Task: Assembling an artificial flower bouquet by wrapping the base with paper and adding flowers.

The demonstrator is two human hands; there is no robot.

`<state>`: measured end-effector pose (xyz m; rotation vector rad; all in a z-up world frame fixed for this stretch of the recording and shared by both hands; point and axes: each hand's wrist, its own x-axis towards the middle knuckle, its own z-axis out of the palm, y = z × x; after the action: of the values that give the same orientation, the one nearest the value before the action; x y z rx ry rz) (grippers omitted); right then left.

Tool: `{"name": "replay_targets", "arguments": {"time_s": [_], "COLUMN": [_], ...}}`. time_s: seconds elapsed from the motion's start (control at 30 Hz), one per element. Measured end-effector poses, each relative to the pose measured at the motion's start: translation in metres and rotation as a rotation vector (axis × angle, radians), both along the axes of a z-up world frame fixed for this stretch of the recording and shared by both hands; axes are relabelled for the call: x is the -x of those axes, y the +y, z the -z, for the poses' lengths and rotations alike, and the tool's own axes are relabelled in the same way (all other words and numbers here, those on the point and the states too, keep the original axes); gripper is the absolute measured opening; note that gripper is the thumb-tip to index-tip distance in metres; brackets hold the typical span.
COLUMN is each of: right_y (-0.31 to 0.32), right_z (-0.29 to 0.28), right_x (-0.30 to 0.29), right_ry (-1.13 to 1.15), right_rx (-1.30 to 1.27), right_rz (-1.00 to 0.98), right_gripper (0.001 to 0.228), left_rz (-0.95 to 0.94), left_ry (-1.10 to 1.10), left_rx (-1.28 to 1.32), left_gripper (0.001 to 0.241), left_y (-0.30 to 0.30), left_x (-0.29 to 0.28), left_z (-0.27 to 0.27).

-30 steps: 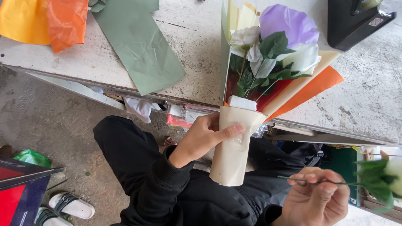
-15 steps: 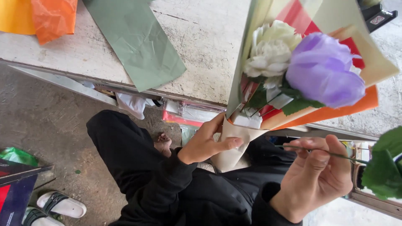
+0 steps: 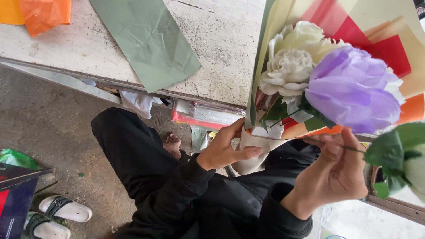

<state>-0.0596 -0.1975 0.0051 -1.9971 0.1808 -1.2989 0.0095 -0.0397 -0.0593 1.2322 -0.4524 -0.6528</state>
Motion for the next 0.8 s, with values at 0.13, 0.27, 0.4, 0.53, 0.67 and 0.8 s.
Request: {"name": "replay_targets", "arguments": {"time_s": [0.13, 0.27, 0.4, 0.53, 0.67, 0.8], "right_y": [0.008, 0.001, 0.008, 0.009, 0.003, -0.001], "right_z": [-0.006, 0.009, 0.007, 0.015, 0.029, 0.042], "right_x": [-0.010, -0.014, -0.020, -0.021, -0.022, -0.023], "right_ry": [0.086, 0.075, -0.057, -0.127, -0.135, -0.171], "right_rx": [0.194, 0.163, 0.004, -0.057, -0.095, -0.076], "right_rz": [0.112, 0.182, 0.081, 0.051, 0.027, 0.079], "right_gripper": [0.033, 0.031, 0.016, 0.013, 0.012, 0.010], "left_rz": [-0.031, -0.055, -0.067, -0.051, -0.074, -0.060], "left_ry": [-0.019, -0.052, -0.071, -0.065, -0.081, -0.117], "left_rx": [-0.011, 0.043, 0.073, 0.064, 0.062, 0.083], "left_gripper": [0.059, 0.056, 0.056, 0.060, 0.055, 0.061], "left_y": [0.000, -0.004, -0.004, -0.005, -0.006, -0.007], "left_x": [0.000, 0.004, 0.004, 0.003, 0.004, 0.004], "left_z": [-0.003, 0.010, 0.013, 0.013, 0.015, 0.015]}}
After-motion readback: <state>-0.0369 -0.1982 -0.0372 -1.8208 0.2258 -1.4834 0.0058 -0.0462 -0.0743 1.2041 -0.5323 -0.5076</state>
